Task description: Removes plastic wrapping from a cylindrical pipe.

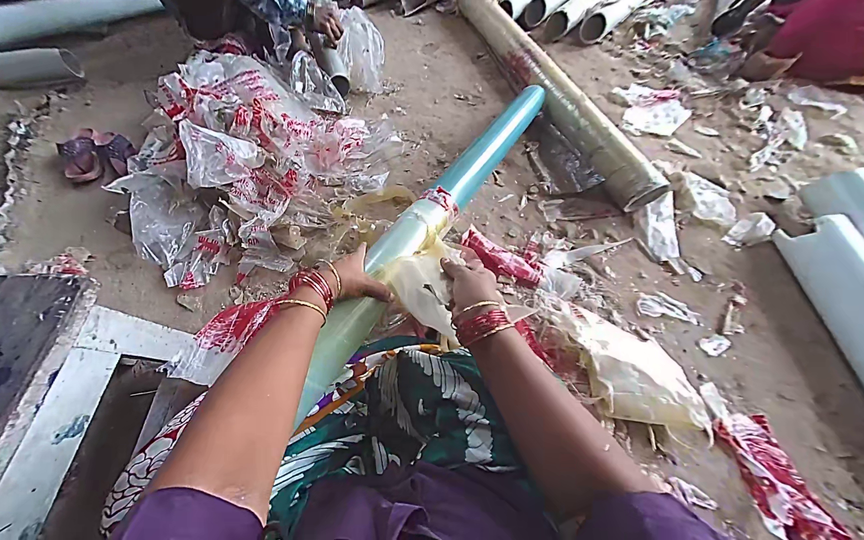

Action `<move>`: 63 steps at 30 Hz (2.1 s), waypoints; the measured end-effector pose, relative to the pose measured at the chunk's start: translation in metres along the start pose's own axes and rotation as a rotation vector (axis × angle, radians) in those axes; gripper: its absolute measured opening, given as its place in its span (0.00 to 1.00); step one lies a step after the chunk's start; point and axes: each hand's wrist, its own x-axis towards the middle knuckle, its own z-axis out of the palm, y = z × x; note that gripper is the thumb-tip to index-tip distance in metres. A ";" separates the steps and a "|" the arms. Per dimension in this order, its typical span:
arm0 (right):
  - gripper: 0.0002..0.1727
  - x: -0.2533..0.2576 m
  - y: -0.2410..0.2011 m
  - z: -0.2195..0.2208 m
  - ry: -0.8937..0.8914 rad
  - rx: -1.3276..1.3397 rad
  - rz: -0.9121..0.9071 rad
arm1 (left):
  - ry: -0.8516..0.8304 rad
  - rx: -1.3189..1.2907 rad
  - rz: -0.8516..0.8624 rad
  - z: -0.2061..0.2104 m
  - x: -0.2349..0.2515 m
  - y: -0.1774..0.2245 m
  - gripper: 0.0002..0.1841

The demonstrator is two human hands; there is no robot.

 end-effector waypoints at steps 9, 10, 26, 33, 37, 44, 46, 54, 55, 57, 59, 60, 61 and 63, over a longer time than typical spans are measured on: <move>0.13 0.035 0.014 -0.034 -0.210 -0.162 -0.009 | 0.166 0.223 0.095 0.008 -0.017 0.001 0.58; 0.12 0.037 0.016 -0.039 -0.180 -0.220 -0.067 | 0.183 0.301 0.055 0.016 -0.027 0.008 0.59; 0.28 -0.018 0.024 -0.009 -0.438 -1.080 -0.901 | 0.172 0.451 -0.111 0.037 -0.057 0.014 0.74; 0.22 -0.014 0.004 -0.030 -0.541 -1.157 -0.970 | 0.084 0.265 -0.061 0.013 -0.037 -0.002 0.70; 0.24 0.000 0.001 -0.039 -0.604 -1.085 -0.998 | 0.082 0.265 0.013 0.010 -0.033 -0.008 0.70; 0.19 -0.008 0.000 -0.056 -0.603 -1.050 -1.019 | 0.096 -0.121 0.103 0.006 -0.104 -0.043 0.38; 0.16 -0.017 -0.003 -0.057 -0.528 -1.057 -1.104 | 0.217 0.118 0.044 0.021 -0.150 -0.065 0.44; 0.24 -0.033 0.032 -0.001 -0.569 -0.899 -1.300 | 0.883 0.508 0.152 0.103 -0.239 -0.146 0.54; 0.20 -0.030 0.042 0.004 -0.548 -0.870 -1.341 | 0.907 0.501 0.180 0.105 -0.237 -0.150 0.52; 0.15 -0.027 0.049 0.006 -0.494 -0.797 -1.421 | 0.926 0.510 0.229 0.104 -0.233 -0.155 0.49; 0.14 -0.027 0.050 0.006 -0.471 -0.736 -1.456 | 0.907 0.516 0.243 0.103 -0.232 -0.156 0.49; 0.14 -0.029 0.050 0.004 -0.458 -0.721 -1.457 | 0.897 0.511 0.242 0.102 -0.232 -0.157 0.49; 0.13 -0.031 0.050 0.002 -0.444 -0.720 -1.450 | 0.894 0.499 0.239 0.100 -0.232 -0.157 0.50; 0.11 -0.038 0.045 -0.007 -0.447 -0.747 -1.423 | 0.878 0.447 0.232 0.093 -0.231 -0.156 0.51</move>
